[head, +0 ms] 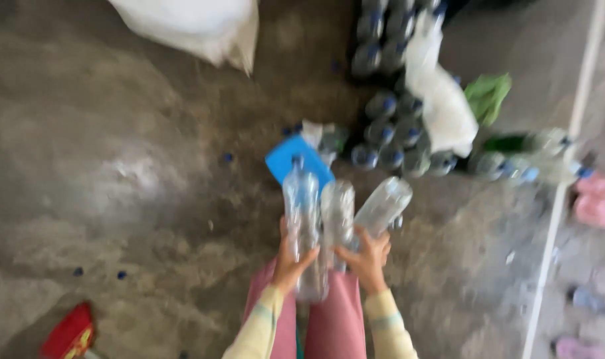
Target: Collecting empty plastic bottles from the floor and putting them into a large white sack.
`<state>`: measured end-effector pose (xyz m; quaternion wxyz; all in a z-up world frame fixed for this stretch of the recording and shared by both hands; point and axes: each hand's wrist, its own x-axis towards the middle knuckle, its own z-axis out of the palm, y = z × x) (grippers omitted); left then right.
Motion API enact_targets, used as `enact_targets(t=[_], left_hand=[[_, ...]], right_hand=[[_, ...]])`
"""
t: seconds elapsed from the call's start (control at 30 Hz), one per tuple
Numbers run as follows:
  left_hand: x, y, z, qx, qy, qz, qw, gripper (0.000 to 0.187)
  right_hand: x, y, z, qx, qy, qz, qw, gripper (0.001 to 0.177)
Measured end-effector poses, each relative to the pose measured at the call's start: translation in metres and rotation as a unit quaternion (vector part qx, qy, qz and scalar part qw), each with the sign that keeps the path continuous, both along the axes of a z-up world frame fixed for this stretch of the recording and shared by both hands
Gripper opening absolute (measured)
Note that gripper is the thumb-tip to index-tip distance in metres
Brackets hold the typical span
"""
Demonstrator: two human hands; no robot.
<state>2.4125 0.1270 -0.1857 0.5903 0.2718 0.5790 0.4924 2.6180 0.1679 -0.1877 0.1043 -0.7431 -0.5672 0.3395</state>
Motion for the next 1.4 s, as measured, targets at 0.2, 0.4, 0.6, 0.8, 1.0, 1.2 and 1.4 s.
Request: enact_targets(t=[0.2, 0.4, 0.6, 0.8, 1.0, 1.2, 1.4], left_hand=[[-0.029, -0.060, 0.056, 0.056, 0.036, 0.044, 0.997, 0.095], [-0.076, -0.040, 0.088, -0.071, 0.119, 0.047, 0.989, 0.075], [-0.152, -0.002, 0.179, -0.040, 0.066, 0.078, 0.994, 0.093], [-0.220, 0.036, 0.204, 0.018, 0.112, 0.092, 0.989, 0.095], [-0.288, 0.096, 0.236, 0.048, 0.041, 0.068, 0.996, 0.085], [-0.351, 0.202, 0.240, 0.079, 0.003, -0.012, 0.997, 0.062], [-0.394, 0.332, 0.261, 0.089, 0.075, 0.029, 0.993, 0.066]], right_hand=[[-0.026, -0.019, 0.082, -0.068, 0.006, 0.083, 0.994, 0.087], [-0.065, 0.029, 0.131, -0.066, 0.067, 0.162, 0.982, 0.094], [-0.133, 0.080, 0.165, 0.062, 0.078, 0.244, 0.965, 0.098], [-0.196, 0.135, 0.203, 0.133, 0.118, 0.313, 0.933, 0.104], [-0.260, 0.198, 0.212, 0.088, 0.140, 0.306, 0.938, 0.109], [-0.311, 0.305, 0.186, 0.110, 0.189, 0.318, 0.922, 0.104], [-0.369, 0.435, 0.189, 0.073, 0.226, 0.298, 0.925, 0.114]])
